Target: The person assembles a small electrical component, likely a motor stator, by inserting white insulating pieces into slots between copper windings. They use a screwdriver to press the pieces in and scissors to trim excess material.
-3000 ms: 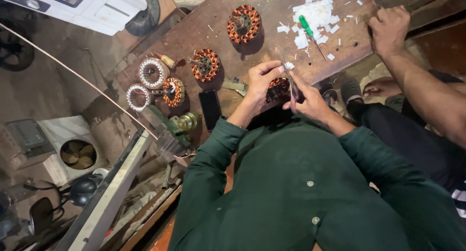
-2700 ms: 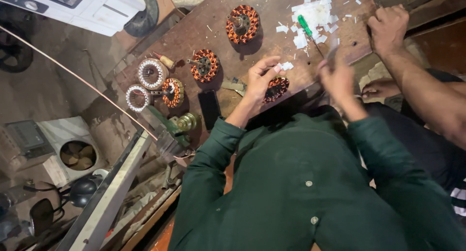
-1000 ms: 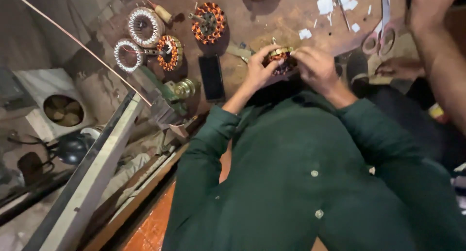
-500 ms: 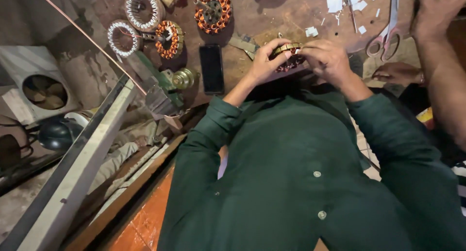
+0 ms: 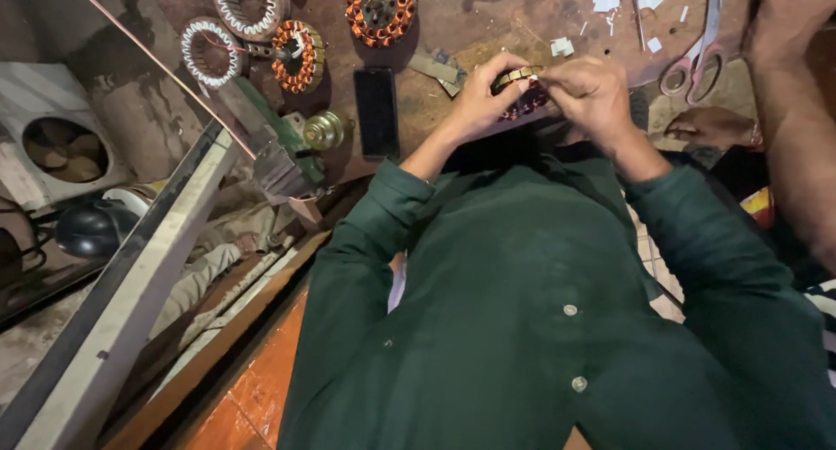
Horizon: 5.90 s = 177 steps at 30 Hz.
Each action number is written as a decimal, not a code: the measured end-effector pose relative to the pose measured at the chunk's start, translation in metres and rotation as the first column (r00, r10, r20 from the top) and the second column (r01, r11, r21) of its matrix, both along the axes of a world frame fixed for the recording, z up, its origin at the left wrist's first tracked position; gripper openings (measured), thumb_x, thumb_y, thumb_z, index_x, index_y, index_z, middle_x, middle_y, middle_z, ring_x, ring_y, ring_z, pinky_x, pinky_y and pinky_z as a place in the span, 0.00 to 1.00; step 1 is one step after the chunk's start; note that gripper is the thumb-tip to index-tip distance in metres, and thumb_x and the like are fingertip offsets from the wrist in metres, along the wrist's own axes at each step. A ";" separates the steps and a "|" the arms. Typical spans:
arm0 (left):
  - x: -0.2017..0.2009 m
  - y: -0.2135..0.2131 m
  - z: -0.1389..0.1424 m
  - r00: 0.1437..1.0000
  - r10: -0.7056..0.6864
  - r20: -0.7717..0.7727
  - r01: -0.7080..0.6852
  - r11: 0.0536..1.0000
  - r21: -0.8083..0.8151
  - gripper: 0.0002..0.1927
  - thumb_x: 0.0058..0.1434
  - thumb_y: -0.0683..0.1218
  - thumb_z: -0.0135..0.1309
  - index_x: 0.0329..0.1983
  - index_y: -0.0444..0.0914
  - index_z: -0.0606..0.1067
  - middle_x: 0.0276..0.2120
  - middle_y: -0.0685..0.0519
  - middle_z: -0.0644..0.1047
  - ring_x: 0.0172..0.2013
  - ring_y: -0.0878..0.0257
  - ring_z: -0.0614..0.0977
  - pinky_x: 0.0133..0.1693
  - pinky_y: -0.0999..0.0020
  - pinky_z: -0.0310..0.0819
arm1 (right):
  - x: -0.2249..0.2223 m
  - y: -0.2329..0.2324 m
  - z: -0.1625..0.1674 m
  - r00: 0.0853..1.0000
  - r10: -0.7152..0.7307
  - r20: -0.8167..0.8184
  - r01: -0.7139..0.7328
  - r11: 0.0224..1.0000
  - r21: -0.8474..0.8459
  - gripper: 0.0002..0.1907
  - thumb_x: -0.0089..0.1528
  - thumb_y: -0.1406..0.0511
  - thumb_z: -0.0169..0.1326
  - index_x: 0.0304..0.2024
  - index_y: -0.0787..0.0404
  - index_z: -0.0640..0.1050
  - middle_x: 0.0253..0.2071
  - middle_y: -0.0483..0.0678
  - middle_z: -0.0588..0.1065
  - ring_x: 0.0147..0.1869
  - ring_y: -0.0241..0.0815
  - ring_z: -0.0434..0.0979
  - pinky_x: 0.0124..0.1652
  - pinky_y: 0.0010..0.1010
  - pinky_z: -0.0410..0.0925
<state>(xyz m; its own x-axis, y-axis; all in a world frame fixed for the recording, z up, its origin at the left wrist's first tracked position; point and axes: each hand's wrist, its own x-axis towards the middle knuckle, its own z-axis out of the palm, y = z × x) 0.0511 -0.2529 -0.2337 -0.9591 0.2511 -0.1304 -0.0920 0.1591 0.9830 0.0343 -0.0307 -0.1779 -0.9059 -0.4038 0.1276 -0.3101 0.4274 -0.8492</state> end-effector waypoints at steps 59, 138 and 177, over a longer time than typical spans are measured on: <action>0.097 0.142 0.014 0.801 -0.198 -0.565 -0.018 0.935 -0.354 0.19 0.64 0.42 0.61 0.58 0.39 0.76 0.47 0.48 0.76 0.46 0.49 0.77 0.50 0.55 0.68 | 0.091 0.133 -0.005 0.991 0.090 -0.101 -0.089 0.996 0.012 0.24 0.66 0.71 0.54 0.65 0.71 0.69 0.62 0.65 0.71 0.66 0.67 0.73 0.64 0.47 0.68; 0.050 0.104 0.067 0.993 0.058 0.099 -0.070 0.990 0.121 0.19 0.56 0.36 0.64 0.52 0.34 0.80 0.42 0.51 0.84 0.43 0.66 0.84 0.49 0.70 0.78 | 0.028 0.117 0.053 0.929 -0.296 0.221 0.314 0.948 -0.048 0.08 0.69 0.67 0.59 0.50 0.63 0.79 0.37 0.52 0.80 0.38 0.46 0.80 0.40 0.36 0.72; 0.046 0.079 0.074 0.993 -0.023 0.114 0.000 0.980 0.199 0.15 0.65 0.43 0.59 0.53 0.35 0.75 0.44 0.54 0.79 0.47 0.66 0.78 0.53 0.69 0.73 | 0.047 0.087 0.061 0.960 0.101 -0.263 -0.102 0.995 0.007 0.11 0.63 0.76 0.60 0.49 0.64 0.80 0.47 0.55 0.79 0.48 0.55 0.82 0.46 0.38 0.74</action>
